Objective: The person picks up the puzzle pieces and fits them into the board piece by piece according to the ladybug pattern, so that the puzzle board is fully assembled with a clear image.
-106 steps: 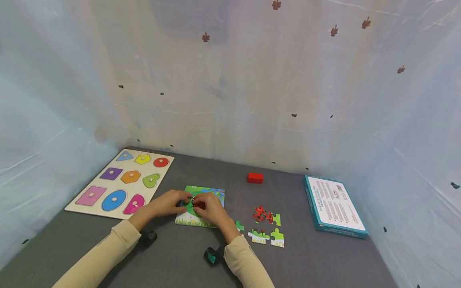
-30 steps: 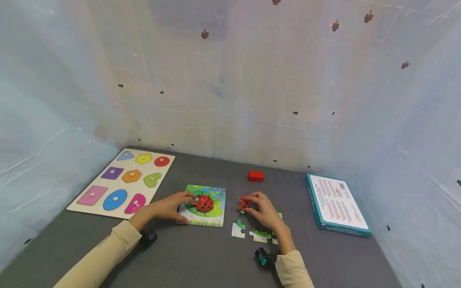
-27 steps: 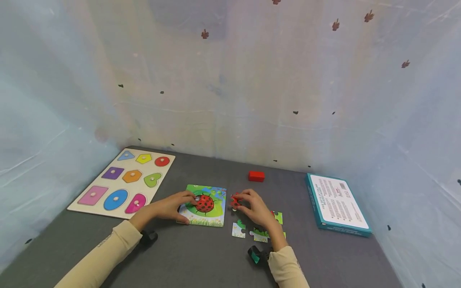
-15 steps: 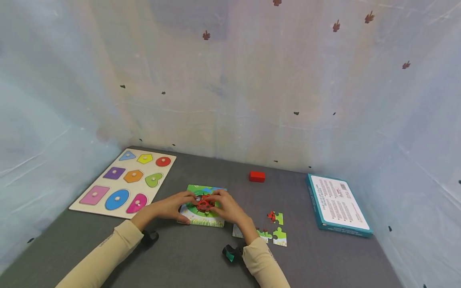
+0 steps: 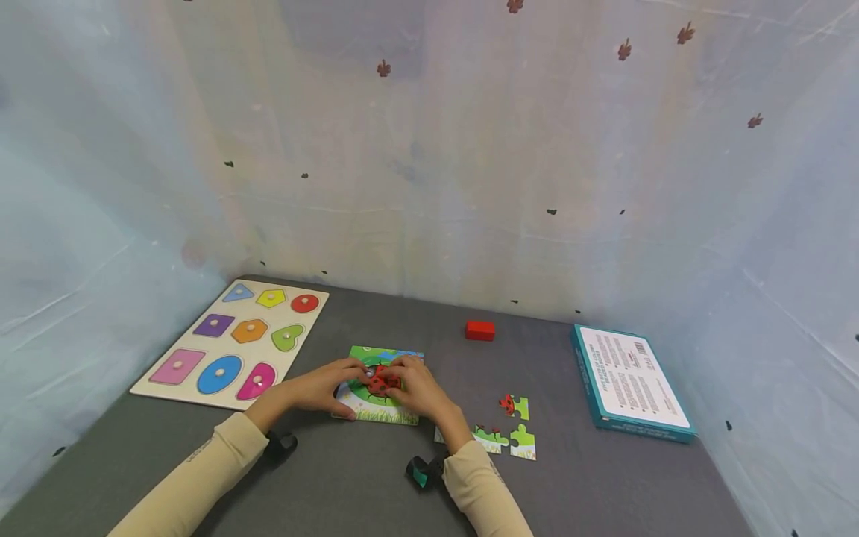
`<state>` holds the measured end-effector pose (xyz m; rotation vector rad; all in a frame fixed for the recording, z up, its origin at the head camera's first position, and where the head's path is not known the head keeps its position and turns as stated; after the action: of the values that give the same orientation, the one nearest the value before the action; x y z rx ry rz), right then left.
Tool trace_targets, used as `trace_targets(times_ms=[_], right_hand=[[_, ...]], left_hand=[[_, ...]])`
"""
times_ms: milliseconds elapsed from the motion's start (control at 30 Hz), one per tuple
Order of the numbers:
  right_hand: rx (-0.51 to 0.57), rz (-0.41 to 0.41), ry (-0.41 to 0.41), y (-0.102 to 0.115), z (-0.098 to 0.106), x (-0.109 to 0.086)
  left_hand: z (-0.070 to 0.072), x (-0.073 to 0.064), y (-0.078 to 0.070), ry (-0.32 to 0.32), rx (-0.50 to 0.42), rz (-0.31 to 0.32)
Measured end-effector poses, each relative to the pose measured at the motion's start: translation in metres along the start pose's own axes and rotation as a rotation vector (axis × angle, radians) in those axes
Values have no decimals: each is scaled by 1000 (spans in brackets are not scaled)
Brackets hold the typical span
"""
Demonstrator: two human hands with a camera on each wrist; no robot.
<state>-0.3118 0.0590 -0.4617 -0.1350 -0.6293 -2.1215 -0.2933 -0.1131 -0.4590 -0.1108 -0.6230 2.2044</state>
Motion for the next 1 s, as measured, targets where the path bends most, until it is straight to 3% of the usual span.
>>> trace_targets(times_ms=[167, 300, 433, 700, 1000], right_hand=[[16, 9, -29, -1, 0, 0], [10, 62, -68, -4, -2, -2], [-4, 69, -71, -7, -4, -1], [14, -64, 2, 0, -1, 1], [20, -26, -27, -1, -4, -1]], left_hand=[[-2, 2, 4, 38, -11, 70], [-3, 2, 5, 47, 1, 78], [-2, 2, 4, 47, 4, 69], [-1, 1, -2, 33, 29, 22], [-5, 0, -5, 32, 58, 15]])
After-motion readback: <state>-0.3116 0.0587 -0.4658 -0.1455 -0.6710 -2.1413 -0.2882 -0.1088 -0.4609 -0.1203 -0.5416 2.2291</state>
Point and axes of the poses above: each hand's wrist, its own x-axis towards the middle knuckle, its own z-axis out of the back of the hand, y = z × x, the point moved 5 cm from there along x, towards the middle knuckle, and after that the axes turned 1 degree about y, right-handed, at the moved point
